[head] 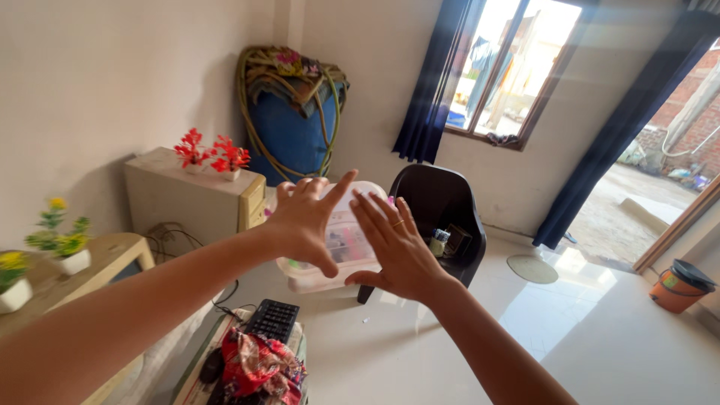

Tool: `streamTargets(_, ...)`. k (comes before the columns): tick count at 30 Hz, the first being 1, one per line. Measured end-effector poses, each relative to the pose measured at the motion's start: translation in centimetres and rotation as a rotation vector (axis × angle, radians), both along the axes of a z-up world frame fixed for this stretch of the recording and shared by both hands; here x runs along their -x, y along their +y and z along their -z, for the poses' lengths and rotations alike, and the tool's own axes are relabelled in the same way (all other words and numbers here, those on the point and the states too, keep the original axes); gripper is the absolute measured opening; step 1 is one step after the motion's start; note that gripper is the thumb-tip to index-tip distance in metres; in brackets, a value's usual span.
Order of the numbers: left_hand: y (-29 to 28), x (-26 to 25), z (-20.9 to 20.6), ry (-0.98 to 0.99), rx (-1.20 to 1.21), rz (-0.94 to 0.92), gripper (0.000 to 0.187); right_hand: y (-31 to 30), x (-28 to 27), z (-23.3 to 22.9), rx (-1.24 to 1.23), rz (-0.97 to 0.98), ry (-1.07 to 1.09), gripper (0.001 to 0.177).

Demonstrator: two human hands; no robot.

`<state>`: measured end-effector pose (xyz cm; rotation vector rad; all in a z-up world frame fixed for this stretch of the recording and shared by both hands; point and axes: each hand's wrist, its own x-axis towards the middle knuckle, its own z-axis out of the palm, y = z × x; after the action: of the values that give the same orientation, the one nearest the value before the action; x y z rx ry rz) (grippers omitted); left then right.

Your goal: The person wipes several small artificial flower pots with a cloth, then places them on a computer tower and monitor. The person also moves a pencil holder, a pencil case, a calculator, and a plastic container from a blue chair to a black chair.

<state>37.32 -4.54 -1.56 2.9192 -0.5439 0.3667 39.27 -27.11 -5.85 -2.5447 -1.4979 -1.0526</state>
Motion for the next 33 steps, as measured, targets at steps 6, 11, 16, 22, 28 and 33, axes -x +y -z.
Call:
streamTargets(6,-5.0,-9.0,2.0,0.042,-0.127,0.011,0.165,-3.1,-8.1,1.5,0.086,0.251,0.199,0.147)
streamTargets(11,-10.3,-16.4,4.1,0.043,-0.145,0.061,0.168,-7.8,-16.6,2.8,0.075,0.316,0.353,0.155)
streamTargets(16,-15.9,-24.3,5.2,0.063,-0.185,0.074,0.172,-12.9,-24.6,3.7,0.16,0.422,0.501,0.157)
streamTargets(22,-22.2,-33.5,5.2,0.066,-0.206,0.091,0.171,-19.5,-33.6,3.3,0.192,0.448,0.509,0.146)
streamTargets(28,-26.3,-41.0,4.8,0.072,-0.159,0.049,0.17,-24.4,-40.1,5.6,0.009,0.267,0.261,0.119)
streamTargets(33,-27.4,-46.8,5.1,0.093,-0.116,0.021,0.169,-26.3,-44.9,6.9,-0.074,0.095,0.092,0.079)
